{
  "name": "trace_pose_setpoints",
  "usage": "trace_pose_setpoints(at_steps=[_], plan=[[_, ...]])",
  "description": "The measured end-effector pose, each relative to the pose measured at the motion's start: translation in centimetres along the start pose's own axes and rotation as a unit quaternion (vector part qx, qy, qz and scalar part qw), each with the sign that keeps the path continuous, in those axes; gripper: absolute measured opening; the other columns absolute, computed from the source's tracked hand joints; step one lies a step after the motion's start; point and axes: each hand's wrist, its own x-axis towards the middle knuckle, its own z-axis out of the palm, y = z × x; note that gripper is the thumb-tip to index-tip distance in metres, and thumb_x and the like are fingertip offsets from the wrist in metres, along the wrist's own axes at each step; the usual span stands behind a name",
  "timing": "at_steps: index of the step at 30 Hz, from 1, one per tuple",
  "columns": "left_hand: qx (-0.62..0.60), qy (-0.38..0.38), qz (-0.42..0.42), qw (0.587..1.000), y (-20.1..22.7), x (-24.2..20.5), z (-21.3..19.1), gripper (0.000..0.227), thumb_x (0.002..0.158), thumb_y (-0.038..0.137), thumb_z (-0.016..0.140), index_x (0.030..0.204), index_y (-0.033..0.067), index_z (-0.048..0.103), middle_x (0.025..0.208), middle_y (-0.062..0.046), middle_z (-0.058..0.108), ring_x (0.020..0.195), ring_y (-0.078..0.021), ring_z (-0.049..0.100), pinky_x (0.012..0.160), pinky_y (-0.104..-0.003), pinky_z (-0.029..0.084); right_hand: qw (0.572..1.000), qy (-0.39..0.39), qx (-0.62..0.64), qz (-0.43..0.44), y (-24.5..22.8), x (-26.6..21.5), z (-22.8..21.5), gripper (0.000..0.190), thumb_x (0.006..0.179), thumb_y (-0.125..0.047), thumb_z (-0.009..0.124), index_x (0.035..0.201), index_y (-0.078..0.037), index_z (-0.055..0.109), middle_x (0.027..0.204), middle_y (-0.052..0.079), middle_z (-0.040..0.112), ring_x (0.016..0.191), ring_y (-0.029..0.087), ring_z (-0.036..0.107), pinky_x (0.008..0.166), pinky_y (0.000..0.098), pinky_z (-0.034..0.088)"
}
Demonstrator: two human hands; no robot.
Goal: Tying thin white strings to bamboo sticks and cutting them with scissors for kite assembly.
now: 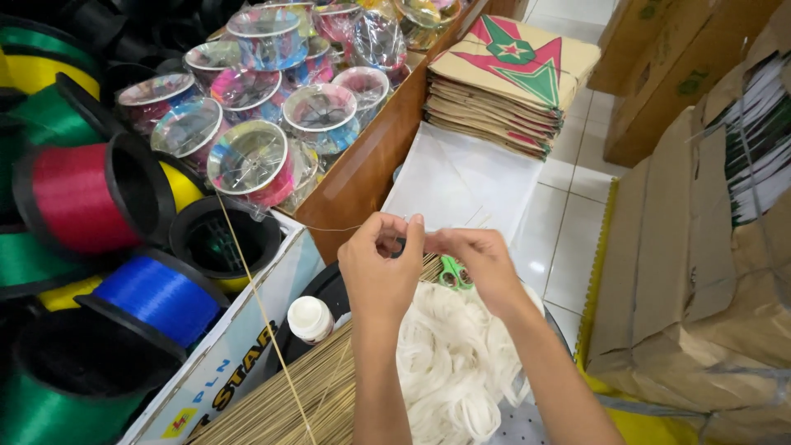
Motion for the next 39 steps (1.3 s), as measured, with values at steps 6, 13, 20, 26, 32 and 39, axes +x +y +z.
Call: trace_pose_setpoints(at_steps=[6,13,20,26,32,39], plan=[[-0.014,-0.019,-0.022,0.999,0.6,-0.1,-0.4,0.023,0.088,0.034,0.073,0.077,0.0142,0.074,0.077,-0.005,0.079,0.067,-0.0194,0.067,0.068,-0.031,0.055,0.996,-0.012,0.072,-0.041,-0.5,1.4,-2.5,0.024,0.102,-0.011,0.06,0.095,0.006,0.076,0.08,0.018,0.073,0.071,0.021,0.071,0.073,0.0333,0.06],[0.01,-0.062,0.021,0.998,0.3,-0.3,0.0,0.025,0.086,0.037,0.074,0.081,0.0126,0.071,0.076,-0.006,0.078,0.071,-0.0207,0.069,0.067,-0.033,0.055,0.985,-0.062,0.122,-0.101,-5.5,1.6,-1.9,0.024,0.104,-0.01,0.058,0.098,0.007,0.075,0.064,0.011,0.054,0.061,0.012,0.045,0.063,0.0251,0.047],[-0.021,-0.183,0.029,0.982,1.3,-0.9,-0.3,0.022,0.089,0.034,0.071,0.091,0.0126,0.075,0.086,-0.009,0.08,0.075,-0.0241,0.072,0.071,-0.035,0.056,0.965,-0.083,0.205,-0.138,-9.2,2.2,-0.6,0.024,0.103,-0.012,0.059,0.101,0.008,0.072,0.062,0.008,0.048,0.061,0.01,0.041,0.064,0.0253,0.044],[0.032,-0.235,0.013,0.971,2.5,-1.1,-1.1,0.049,0.072,0.06,0.073,0.097,0.0184,0.072,0.095,0.004,0.077,0.077,-0.0159,0.066,0.076,-0.032,0.054,0.953,-0.135,0.211,-0.171,-12.7,1.9,0.4,0.027,0.105,-0.019,0.059,0.101,0.004,0.072,0.065,0.003,0.047,0.065,0.009,0.041,0.066,0.0245,0.039],[0.064,-0.197,0.082,0.975,0.9,-0.7,0.3,0.036,0.099,0.035,0.047,0.085,0.0127,0.071,0.084,0.003,0.077,0.074,-0.0197,0.067,0.072,-0.037,0.048,0.93,-0.203,0.229,-0.205,-13.8,-0.4,-1.4,0.023,0.11,-0.02,0.058,0.107,-0.006,0.075,0.077,-0.002,0.058,0.071,0.01,0.04,0.066,0.0242,0.03],[-0.027,-0.132,-0.048,0.99,2.9,-0.8,-0.8,0.064,0.102,0.042,0.03,0.086,0.0077,0.081,0.059,-0.002,0.067,0.058,-0.0157,0.059,0.074,-0.031,0.047,0.936,-0.129,0.257,-0.205,-10.6,-3.2,-6.8,0.029,0.112,-0.016,0.049,0.109,-0.003,0.075,0.079,0.002,0.064,0.067,0.009,0.039,0.06,0.0228,0.026]])
